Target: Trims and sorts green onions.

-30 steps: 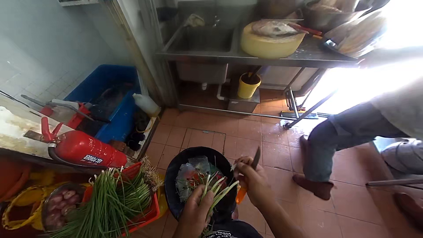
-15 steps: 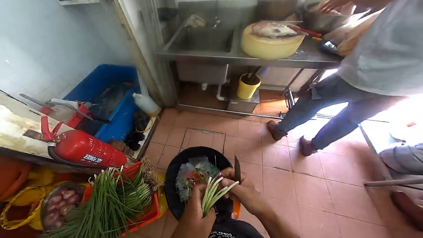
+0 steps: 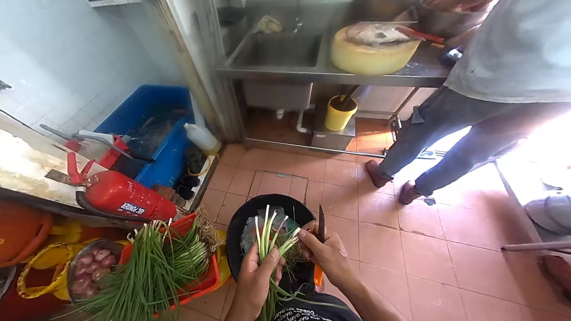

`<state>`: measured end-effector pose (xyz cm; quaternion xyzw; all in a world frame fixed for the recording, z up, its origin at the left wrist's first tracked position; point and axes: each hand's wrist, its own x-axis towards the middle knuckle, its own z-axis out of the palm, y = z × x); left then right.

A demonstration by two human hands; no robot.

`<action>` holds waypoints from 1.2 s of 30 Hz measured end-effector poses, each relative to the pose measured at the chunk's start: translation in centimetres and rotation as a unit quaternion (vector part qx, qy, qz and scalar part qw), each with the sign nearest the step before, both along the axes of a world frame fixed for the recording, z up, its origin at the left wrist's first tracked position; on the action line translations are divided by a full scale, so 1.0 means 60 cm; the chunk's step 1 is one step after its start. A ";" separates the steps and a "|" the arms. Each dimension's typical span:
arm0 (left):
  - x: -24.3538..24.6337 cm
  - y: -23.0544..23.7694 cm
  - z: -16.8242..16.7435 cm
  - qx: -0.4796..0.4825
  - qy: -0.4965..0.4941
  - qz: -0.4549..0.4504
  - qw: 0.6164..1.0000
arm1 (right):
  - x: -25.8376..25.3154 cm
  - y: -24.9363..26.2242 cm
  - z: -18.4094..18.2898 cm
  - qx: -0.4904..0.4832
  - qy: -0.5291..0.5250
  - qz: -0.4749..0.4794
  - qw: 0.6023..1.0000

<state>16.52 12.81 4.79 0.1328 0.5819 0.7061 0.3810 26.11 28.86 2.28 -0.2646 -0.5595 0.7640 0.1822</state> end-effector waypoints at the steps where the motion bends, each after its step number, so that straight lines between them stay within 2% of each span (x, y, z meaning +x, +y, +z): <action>1: -0.001 0.002 0.001 -0.010 -0.002 0.008 1.000 | 0.002 0.001 -0.001 0.005 0.004 0.013 1.000; 8: -0.005 -0.003 0.006 -0.048 -0.028 -0.044 0.997 | 0.014 0.017 0.008 0.008 0.000 0.071 0.997; 14: 0.008 0.004 0.006 -0.017 -0.010 0.016 1.000 | 0.017 0.010 0.003 0.035 -0.004 0.024 0.999; 17: 0.009 0.009 0.009 -0.009 -0.006 0.028 1.000 | 0.015 -0.003 -0.001 -0.017 -0.005 0.002 1.000; 21: 0.010 0.008 0.002 -0.002 0.000 0.018 1.000 | 0.013 -0.018 0.009 -0.102 0.018 0.026 0.994; 27: 0.014 0.004 -0.003 -0.002 -0.010 0.007 1.000 | 0.019 -0.021 0.007 -0.012 0.050 0.054 0.997; 30: 0.017 0.000 -0.005 -0.003 -0.002 -0.003 1.000 | 0.022 -0.020 -0.001 0.124 0.046 0.038 0.991; 32: 0.022 -0.002 -0.009 -0.006 0.031 -0.002 0.999 | 0.023 -0.023 -0.005 0.173 0.037 0.021 0.984; 36: 0.027 -0.007 -0.017 -0.020 0.119 0.028 0.992 | 0.034 -0.022 0.000 0.101 0.001 -0.045 0.994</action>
